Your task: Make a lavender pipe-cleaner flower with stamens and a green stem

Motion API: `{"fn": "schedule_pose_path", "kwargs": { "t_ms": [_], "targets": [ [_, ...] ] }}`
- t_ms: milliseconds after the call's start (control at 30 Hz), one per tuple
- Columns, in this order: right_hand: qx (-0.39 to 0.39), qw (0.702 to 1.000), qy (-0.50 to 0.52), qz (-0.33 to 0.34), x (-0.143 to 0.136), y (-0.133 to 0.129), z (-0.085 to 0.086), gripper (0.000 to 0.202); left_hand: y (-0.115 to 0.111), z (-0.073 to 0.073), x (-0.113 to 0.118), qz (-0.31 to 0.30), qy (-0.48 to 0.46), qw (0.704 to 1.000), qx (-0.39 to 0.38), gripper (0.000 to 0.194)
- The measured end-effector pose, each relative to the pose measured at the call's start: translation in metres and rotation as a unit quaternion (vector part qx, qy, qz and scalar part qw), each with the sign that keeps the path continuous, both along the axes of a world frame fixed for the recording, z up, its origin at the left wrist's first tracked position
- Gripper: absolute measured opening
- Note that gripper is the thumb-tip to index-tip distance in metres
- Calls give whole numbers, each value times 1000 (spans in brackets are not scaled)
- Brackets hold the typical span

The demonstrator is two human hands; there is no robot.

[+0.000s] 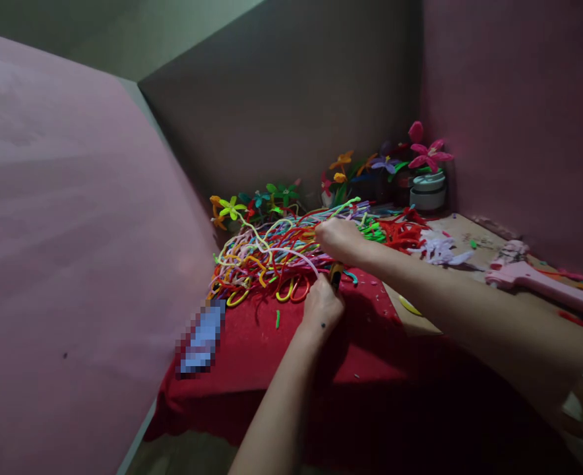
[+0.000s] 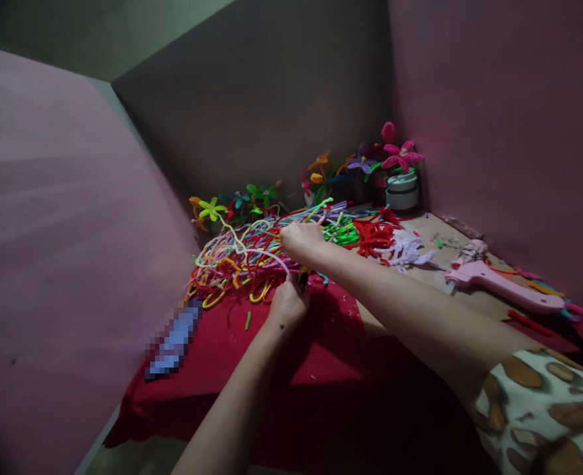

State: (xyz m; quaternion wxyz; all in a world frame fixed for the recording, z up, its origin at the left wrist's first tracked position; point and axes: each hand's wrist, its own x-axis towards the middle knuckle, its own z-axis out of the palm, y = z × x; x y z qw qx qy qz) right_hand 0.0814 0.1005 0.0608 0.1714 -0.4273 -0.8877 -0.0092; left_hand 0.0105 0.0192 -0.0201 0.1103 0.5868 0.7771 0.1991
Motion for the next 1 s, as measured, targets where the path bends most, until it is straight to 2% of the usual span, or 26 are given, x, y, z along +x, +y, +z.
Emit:
{"fn": "schedule_pose_path", "kwargs": {
  "t_ms": [100,133,200,267,333,367,500,567,633,800,900,1000],
  "targets": [
    [41,997,51,-32,12,-3,15,36,-17,6,-7,-25,1,1000,-8,28],
    [78,989,106,-70,18,-6,22,39,-26,8,-12,-37,-2,999,-10,25],
    [125,975,157,-92,28,-13,34,43,-45,13,-24,-59,-25,998,-21,20],
    [126,982,130,-51,33,-21,35,39,-65,16,-40,-62,-149,986,-38,24],
    [69,996,56,1,30,-29,24,37,-84,20,-59,-26,-281,959,-40,28],
    [30,999,6,30,27,-31,14,37,-93,21,-70,-8,-317,947,-39,27],
    [-49,991,-75,95,10,-37,-28,28,-120,25,-111,127,-342,931,19,38],
    [-68,985,-95,129,3,-41,-44,27,-130,25,-130,189,-358,914,1,47],
    [-79,978,-106,160,-3,-46,-55,26,-133,22,-145,233,-341,911,5,47],
    [-76,969,-114,208,-21,-60,-69,25,-121,10,-169,253,-263,928,76,26],
    [-54,970,-105,213,-31,-60,-74,27,-112,4,-171,260,-268,924,85,24],
    [-23,973,-89,213,-33,-59,-76,28,-113,2,-166,265,-281,917,103,28]
  ]
}}
